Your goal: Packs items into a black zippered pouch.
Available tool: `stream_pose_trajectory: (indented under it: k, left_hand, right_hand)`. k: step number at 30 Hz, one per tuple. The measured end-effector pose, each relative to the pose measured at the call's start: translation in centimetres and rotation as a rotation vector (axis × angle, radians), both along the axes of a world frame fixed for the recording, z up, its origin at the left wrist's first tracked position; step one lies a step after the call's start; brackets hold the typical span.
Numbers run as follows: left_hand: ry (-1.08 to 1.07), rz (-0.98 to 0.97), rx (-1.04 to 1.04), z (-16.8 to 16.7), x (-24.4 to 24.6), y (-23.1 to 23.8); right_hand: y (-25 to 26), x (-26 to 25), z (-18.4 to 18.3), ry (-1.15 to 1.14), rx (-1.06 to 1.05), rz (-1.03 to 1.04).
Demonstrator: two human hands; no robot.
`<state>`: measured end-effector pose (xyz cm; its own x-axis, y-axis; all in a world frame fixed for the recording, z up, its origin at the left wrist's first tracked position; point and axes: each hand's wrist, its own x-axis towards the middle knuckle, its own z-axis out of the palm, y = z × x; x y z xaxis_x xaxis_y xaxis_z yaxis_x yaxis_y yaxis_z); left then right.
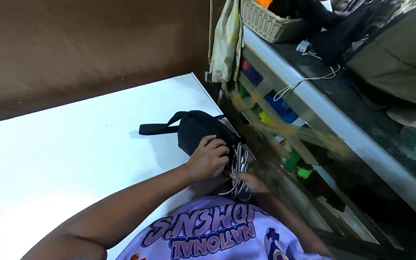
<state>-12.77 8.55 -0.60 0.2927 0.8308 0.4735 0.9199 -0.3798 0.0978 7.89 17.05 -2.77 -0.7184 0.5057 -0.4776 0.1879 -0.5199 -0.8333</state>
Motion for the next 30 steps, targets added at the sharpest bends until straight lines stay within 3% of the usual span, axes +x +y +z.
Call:
stream_pose_trajectory:
  k: [4, 7, 11, 13, 17, 23, 30]
  left_hand:
    - [0.056, -0.164, -0.082, 0.8, 0.0, 0.4]
    - [0.152, -0.206, -0.198, 1.8, 0.3, 0.8]
    - [0.119, -0.08, -0.393, 3.3, -0.2, 2.9]
    - [0.055, 0.023, -0.545, 4.4, -0.3, 4.6]
    - [0.069, 0.185, -0.699, 5.7, 0.5, 7.6]
    - [0.093, 0.332, -0.864, 7.0, 3.6, 9.5]
    - [0.103, 0.43, -0.947, 7.2, 5.1, 11.3]
  right_hand:
    - [0.5, -0.5, 0.6, -0.048, 0.112, 0.018]
    - [0.8, -0.6, 1.1, -0.175, 0.328, -0.05]
    - [0.2, 1.1, 1.5, -0.361, 0.607, -0.218]
    - [-0.6, 2.4, 1.2, -0.349, 0.709, -0.13]
    - [-1.5, 0.8, 1.2, -0.411, 0.772, 0.217]
    - [-0.9, -5.1, 2.2, -0.616, 0.805, 0.225]
    - [-0.9, -5.1, 2.7, -0.543, 0.789, 0.219]
